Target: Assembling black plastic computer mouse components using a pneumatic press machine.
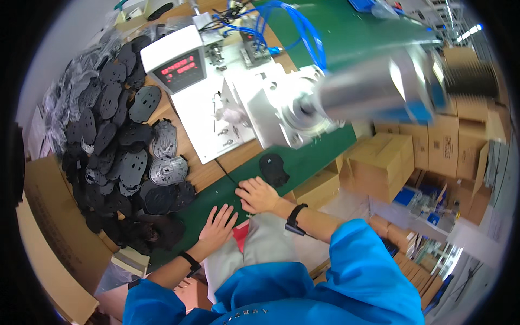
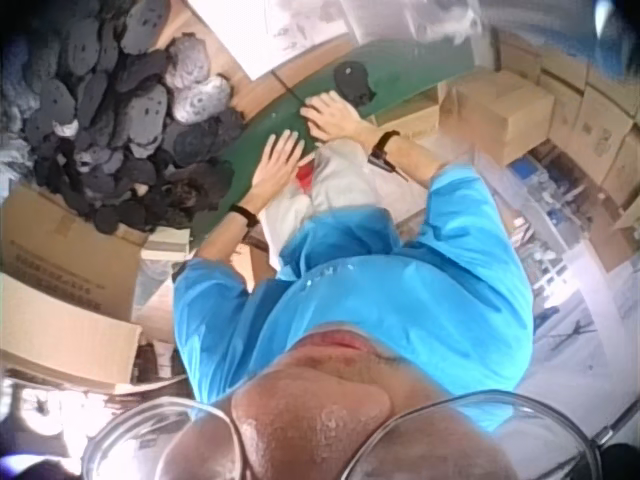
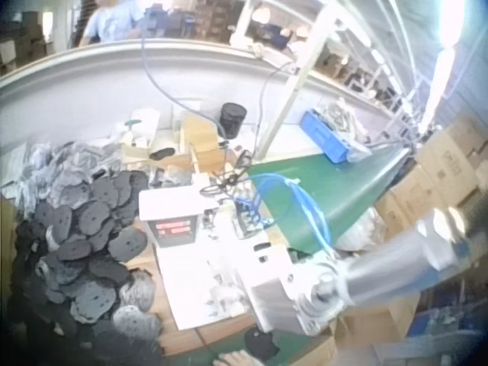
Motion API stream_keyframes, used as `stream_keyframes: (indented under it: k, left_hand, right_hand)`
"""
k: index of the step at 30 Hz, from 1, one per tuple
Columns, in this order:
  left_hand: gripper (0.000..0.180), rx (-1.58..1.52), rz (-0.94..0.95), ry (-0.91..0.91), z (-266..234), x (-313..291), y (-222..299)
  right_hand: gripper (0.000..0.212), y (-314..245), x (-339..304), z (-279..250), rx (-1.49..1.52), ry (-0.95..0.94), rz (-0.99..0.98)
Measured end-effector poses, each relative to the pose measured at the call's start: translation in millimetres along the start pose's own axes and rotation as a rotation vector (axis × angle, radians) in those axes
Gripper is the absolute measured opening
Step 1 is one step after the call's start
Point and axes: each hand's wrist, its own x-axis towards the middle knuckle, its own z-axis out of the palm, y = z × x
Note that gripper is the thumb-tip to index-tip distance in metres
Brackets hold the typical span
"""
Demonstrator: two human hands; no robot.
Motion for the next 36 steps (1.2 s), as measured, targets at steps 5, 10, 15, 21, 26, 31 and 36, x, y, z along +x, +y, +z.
stream_keyframes:
  k: [5,10,15,21,26,31,36]
  left_hand:
    - [0.072,-0.006,-0.023,0.043,9.2,2.5,3.5]
    - [0.074,-0.020,-0.034,0.023,13.7,9.1,11.8]
    - [0.073,-0.007,-0.035,0.011,12.3,12.1,18.6]
    - [0.070,0.067,-0.067,-0.099,14.3,9.6,17.5]
    - [0.067,0.077,-0.064,-0.188,14.3,5.4,15.7]
    - [0.066,0.093,-0.089,-0.338,7.1,7.5,15.6]
    - [0.064,0.114,-0.092,-0.393,4.0,6.9,16.6]
  right_hand:
    - [0.038,-0.9,0.4,-4.0,-0.018,0.077,0.008]
    - [0.037,2.2,-9.8,-8.2,-0.022,0.096,0.030]
    - [0.036,4.7,-16.8,-7.1,0.034,0.110,0.032]
    - [0.034,7.7,-19.4,-5.2,0.041,0.181,0.024]
    - [0.038,12.0,-20.7,-0.2,0.081,0.162,0.014]
    - [0.041,19.7,-22.9,-4.1,0.122,0.127,-0.024]
    - [0.038,23.8,-17.7,-5.1,0.164,0.119,-0.031]
